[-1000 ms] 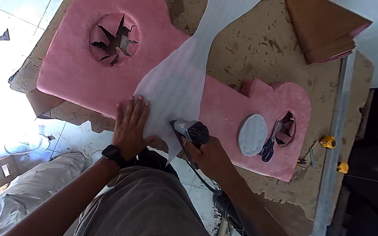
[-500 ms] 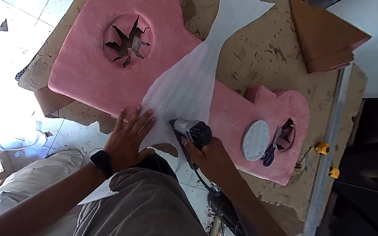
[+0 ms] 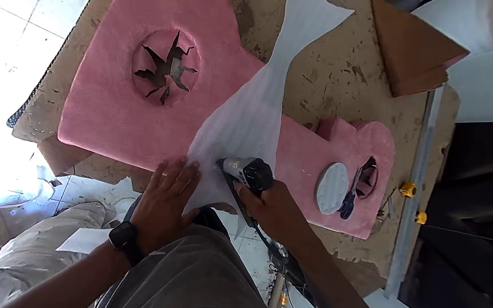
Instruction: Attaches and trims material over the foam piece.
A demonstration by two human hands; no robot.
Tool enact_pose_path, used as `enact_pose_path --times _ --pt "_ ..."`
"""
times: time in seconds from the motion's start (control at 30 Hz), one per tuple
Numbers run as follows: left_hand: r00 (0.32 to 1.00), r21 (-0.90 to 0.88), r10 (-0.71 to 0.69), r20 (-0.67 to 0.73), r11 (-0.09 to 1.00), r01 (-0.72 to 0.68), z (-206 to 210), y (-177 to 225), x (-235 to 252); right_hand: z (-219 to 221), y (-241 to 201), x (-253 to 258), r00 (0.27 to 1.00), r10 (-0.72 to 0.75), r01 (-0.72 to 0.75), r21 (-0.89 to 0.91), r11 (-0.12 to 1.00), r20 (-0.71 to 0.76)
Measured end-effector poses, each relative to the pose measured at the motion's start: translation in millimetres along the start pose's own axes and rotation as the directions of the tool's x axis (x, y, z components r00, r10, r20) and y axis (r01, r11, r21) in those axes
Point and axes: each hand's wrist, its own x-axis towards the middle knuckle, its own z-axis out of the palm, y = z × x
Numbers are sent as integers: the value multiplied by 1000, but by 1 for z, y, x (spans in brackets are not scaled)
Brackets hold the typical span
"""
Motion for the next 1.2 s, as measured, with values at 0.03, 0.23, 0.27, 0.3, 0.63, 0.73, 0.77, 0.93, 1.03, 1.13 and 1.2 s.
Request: enact_pose_path --times 0.03,0.23,0.27,0.3,0.63,0.73,0.77,0.93,1.03,1.13,1.2 --pt "1000 -1 6 -5 1000 -6 -3 -2 2 -1 -3 3 1000 -1 1 14 1000 -12" --pt "993 -226 -68 -97 973 45 -38 -28 38 -4 -14 20 999 47 -46 25 999 -27" --pt "988 -254 -110 -110 964 79 -46 -34 54 -5 -14 19 998 61 -60 42 997 -18" --pt "979 -259 -151 -134 959 112 -52 -40 74 -7 -16 20 997 71 -70 53 996 -17" --pt "949 -202 -183 -258 970 132 -46 -60 178 -27 -27 44 987 160 -156 148 977 -21" --pt "935 -270 -206 -290 955 127 -44 -63 178 -33 -26 55 981 180 -169 142 975 -70" --pt "932 -285 -209 -295 951 123 -45 -63 178 -34 -25 59 980 183 -172 127 977 -79" --pt "927 -324 -213 -309 940 108 -45 -63 177 -47 -26 63 977 207 -195 174 965 -55" --pt "925 -319 -216 -312 941 113 -43 -65 176 -50 -20 70 972 209 -192 151 970 -108" --pt "925 -323 -214 -315 940 108 -43 -65 176 -56 -18 71 966 232 -209 184 961 -112" --pt "924 -327 -220 -312 938 113 -43 -66 177 -60 -17 69 964 238 -212 201 956 -116"
